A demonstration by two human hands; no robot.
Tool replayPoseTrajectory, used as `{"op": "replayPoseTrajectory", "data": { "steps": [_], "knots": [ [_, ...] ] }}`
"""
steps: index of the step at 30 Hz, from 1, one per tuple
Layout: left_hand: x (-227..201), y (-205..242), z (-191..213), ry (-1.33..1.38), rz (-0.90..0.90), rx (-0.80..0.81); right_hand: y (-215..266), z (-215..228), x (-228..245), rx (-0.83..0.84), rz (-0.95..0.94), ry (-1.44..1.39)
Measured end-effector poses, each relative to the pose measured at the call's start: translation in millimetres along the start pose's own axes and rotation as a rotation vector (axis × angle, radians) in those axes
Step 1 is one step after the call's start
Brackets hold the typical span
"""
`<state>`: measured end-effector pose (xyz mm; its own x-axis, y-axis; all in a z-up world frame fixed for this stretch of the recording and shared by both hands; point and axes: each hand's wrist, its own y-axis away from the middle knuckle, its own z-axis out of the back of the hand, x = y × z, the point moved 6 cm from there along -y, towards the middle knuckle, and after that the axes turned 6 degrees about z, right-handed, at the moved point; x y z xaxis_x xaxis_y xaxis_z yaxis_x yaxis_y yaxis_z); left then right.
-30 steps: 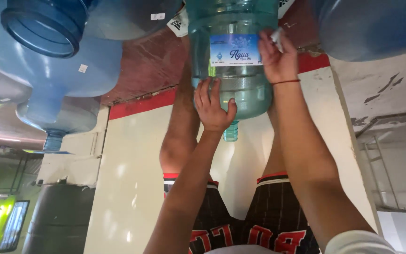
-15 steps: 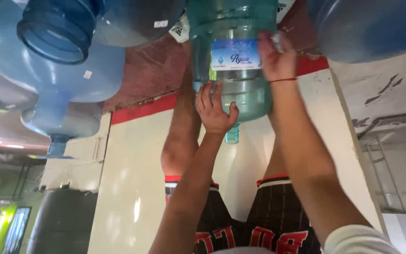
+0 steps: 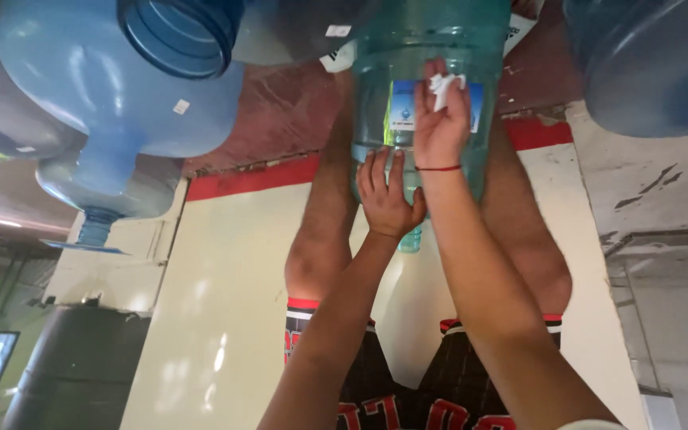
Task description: The person applies adhesive labels to large blue water dispenser bottles. They peel the backing off a label, place it on the bottle, and smooth it down with their hands. This process is repeated for multiple bottles in a storage area.
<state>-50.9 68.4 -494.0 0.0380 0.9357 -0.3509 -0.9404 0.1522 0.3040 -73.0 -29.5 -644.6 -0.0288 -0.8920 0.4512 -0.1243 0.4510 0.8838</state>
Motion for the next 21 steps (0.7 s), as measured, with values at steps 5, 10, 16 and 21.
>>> {"op": "replayPoseTrajectory", "data": {
  "steps": [5,10,16,21],
  "knots": [
    [9,4,0,0.019,0.024,0.104,40,-32,-72,-0.076,0.125,0.299],
    [21,18,-16,0.003,0.134,0.317,60,71,-195,-0.082,0.021,0.904],
    [19,13,-17,0.032,0.156,0.283,96,-38,-38,0.406,-0.212,0.822],
    [11,0,8,0.094,0.102,0.084,36,-102,54,0.908,0.565,2.154]
  ]
}}
